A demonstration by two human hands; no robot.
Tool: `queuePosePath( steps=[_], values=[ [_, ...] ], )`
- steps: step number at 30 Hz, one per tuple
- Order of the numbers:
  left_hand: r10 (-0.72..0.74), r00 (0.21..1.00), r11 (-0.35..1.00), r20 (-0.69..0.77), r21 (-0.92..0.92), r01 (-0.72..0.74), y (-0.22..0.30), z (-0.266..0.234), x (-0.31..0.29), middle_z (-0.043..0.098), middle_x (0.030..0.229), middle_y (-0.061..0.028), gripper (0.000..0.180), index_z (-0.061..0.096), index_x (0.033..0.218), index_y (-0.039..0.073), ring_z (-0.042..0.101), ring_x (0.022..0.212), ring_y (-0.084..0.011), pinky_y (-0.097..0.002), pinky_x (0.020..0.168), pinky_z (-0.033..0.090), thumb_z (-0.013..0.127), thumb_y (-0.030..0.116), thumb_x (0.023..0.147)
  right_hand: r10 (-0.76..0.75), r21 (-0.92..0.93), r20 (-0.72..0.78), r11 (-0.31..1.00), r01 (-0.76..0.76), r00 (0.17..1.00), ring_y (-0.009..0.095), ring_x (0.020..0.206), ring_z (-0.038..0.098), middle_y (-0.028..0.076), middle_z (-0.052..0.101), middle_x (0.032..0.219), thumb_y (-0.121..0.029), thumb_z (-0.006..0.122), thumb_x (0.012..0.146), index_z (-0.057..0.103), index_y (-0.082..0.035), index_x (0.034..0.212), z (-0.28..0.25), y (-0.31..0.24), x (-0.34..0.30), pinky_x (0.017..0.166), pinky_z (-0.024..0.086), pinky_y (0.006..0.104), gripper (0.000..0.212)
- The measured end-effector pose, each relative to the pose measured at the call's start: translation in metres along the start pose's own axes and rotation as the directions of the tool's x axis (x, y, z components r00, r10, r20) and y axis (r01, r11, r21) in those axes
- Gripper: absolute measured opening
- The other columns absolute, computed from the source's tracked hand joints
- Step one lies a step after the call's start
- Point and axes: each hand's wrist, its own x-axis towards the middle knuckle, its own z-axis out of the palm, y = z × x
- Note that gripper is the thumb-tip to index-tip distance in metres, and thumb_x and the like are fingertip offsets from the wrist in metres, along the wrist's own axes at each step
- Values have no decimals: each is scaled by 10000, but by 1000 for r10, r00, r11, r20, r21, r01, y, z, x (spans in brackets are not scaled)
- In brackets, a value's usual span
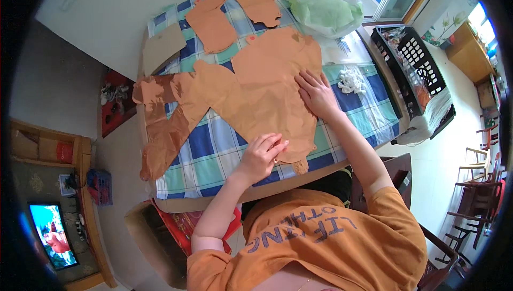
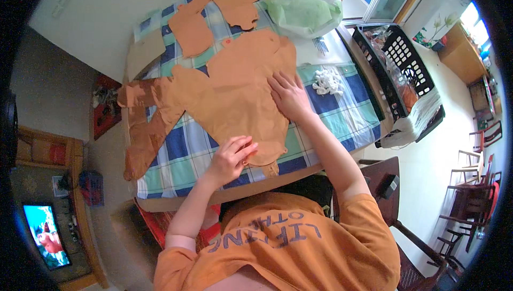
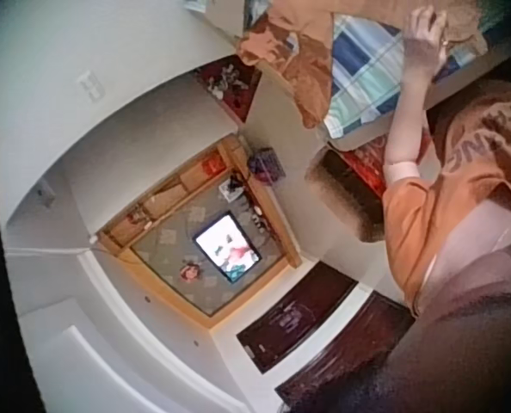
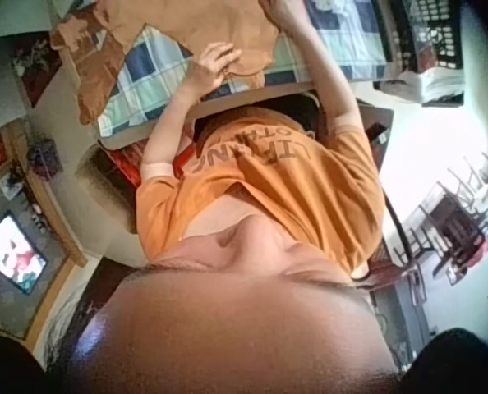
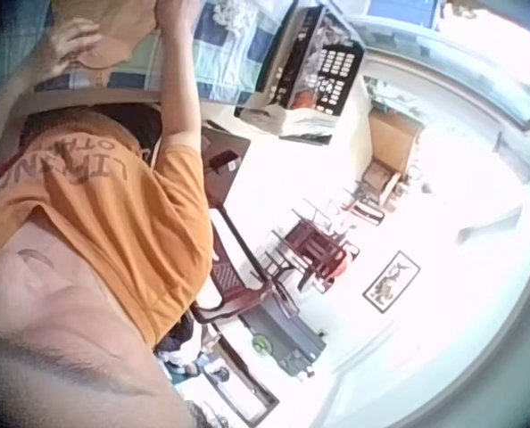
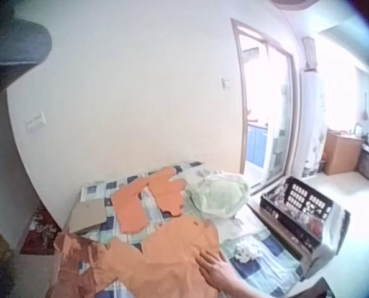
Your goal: The person unfolds and flattens a foil balloon on a table by hand, then folds the foil balloon around a cardboard sheet.
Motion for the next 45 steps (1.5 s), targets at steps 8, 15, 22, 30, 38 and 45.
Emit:
queuePosePath(
  steps=[8, 15, 22, 30, 38, 45],
  values=[
    [-156, 986, 975, -66, 149, 164, -30, 2, 62, 437, 1425, -170, 515, 532, 1320, 91, 356, 1373, -336, -490, 1091, 333, 662, 196, 833, -3, -25, 20, 1000, 4, 1000, 268, 1324, 439, 108, 528, 1371, -241, 547, 933, 573, -121, 1297, -2, 0, -1, 1105, 298, 503, 384],
    [-264, 962, 932, -72, 236, 274, -51, 57, 76, 346, 1487, -181, 611, 467, 1377, 88, 264, 1417, -333, -579, 1111, 224, 633, 380, 868, -17, -13, 18, 1000, 17, 1000, 280, 1315, 447, 112, 528, 1370, -235, 545, 930, 566, -114, 1298, -1, -2, -2, 1109, 289, 509, 388],
    [-520, 812, 792, -266, 206, 575, -87, 26, 56, 333, 1498, -197, 589, 411, 1416, 66, 264, 1416, -348, -583, 1110, 219, 510, 411, 949, -7, -5, 34, 1000, 7, 999, 277, 1323, 439, 106, 518, 1382, -227, 549, 936, 551, -125, 1321, -2, 0, -1, 1108, 294, 509, 398],
    [-590, 777, 671, -219, 401, 623, -102, 19, 37, 304, 1528, -162, 581, 372, 1433, 40, 223, 1442, -302, -540, 1154, 148, 447, 397, 981, -5, -6, -7, 1000, 5, 1000, 280, 1314, 448, 108, 529, 1369, -218, 564, 929, 576, -118, 1293, 0, 2, -1, 1108, 298, 505, 377],
    [-447, 888, 832, -107, 315, 457, -73, 18, 73, 376, 1477, -173, 530, 461, 1378, 69, 295, 1400, -344, -579, 1120, 202, 518, 366, 943, -1, -14, -9, 1000, 1, 1000, 292, 1302, 458, 108, 534, 1362, -226, 558, 935, 577, -115, 1291, 2, 3, -3, 1106, 301, 502, 373],
    [-343, 935, 893, -88, 278, 354, -65, 58, 79, 370, 1484, -172, 544, 468, 1395, 132, 296, 1401, -341, -566, 1117, 222, 542, 399, 927, 1, -15, -22, 1000, -1, 1000, 292, 1283, 476, 108, 546, 1344, -226, 557, 931, 581, -117, 1279, 0, -1, -1, 1097, 313, 510, 366]
  ],
)
